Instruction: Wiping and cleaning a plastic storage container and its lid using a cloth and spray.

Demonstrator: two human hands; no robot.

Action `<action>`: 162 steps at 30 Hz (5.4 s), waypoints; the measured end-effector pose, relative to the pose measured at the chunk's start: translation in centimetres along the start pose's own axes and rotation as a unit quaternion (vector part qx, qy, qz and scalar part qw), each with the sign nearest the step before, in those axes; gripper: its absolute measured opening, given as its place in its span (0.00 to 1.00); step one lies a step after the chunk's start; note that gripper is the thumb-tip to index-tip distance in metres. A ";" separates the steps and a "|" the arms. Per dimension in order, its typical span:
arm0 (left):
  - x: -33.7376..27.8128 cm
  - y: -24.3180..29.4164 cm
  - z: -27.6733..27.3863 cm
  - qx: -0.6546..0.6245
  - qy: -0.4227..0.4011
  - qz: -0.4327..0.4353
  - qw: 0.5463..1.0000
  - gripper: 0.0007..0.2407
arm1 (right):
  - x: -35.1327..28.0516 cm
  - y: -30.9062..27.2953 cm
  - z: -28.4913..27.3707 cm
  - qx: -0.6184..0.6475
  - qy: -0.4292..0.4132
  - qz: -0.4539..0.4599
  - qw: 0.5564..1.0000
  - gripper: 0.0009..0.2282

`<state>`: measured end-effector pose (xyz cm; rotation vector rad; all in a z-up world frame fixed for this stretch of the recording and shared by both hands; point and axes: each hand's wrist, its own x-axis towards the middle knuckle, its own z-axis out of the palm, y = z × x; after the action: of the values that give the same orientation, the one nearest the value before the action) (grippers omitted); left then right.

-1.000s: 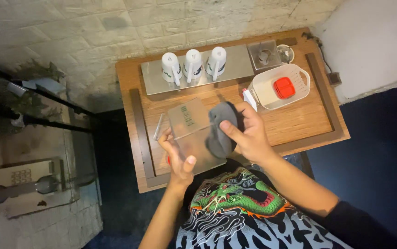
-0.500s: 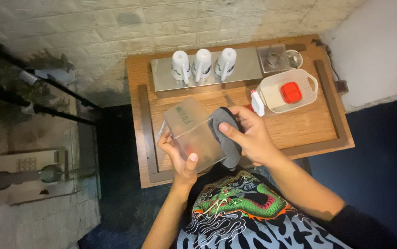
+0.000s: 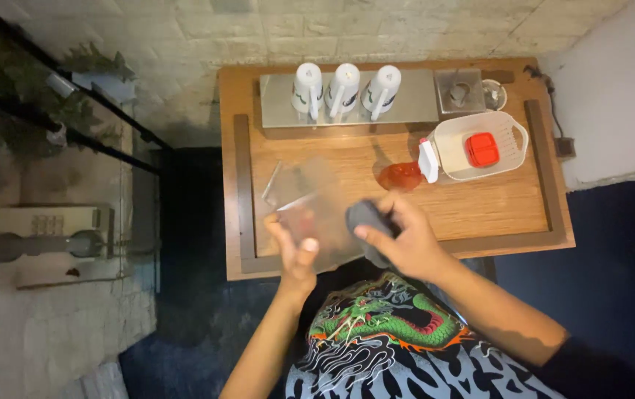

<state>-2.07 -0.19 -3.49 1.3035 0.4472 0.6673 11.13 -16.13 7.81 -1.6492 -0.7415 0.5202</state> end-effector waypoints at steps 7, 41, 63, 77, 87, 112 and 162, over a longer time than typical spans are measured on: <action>0.5 1.6 3.4 -0.122 -0.039 -0.039 0.991 0.39 | -0.3 1.0 -1.5 0.016 0.076 -0.045 0.996 0.14; -8.8 2.9 27.5 -0.302 -0.116 -0.361 0.875 0.43 | -11.8 4.8 -24.1 0.008 -0.021 -0.138 0.990 0.15; -14.8 2.2 27.0 -0.343 0.068 -0.259 0.900 0.36 | -11.4 6.4 -25.3 -0.082 -0.174 -0.322 0.927 0.21; -14.5 1.4 25.7 -0.355 -0.032 -0.137 0.924 0.41 | -12.9 10.5 -26.0 0.218 0.017 0.087 0.972 0.10; -15.7 -0.8 26.6 -0.184 -0.141 -0.189 0.954 0.47 | -13.9 10.9 -26.3 0.201 0.058 0.074 0.975 0.12; -15.1 1.3 29.0 -0.295 -0.065 -0.175 0.937 0.43 | -13.5 11.8 -27.6 0.467 -0.056 0.238 0.850 0.18; 8.5 1.8 2.3 -0.072 -0.253 -0.232 0.936 0.37 | -0.8 3.7 -2.7 -0.053 0.244 0.061 0.967 0.29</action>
<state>5.29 4.09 -0.68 1.1200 0.2580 -0.0418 13.15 -18.97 4.71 -1.8329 -0.3089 0.1450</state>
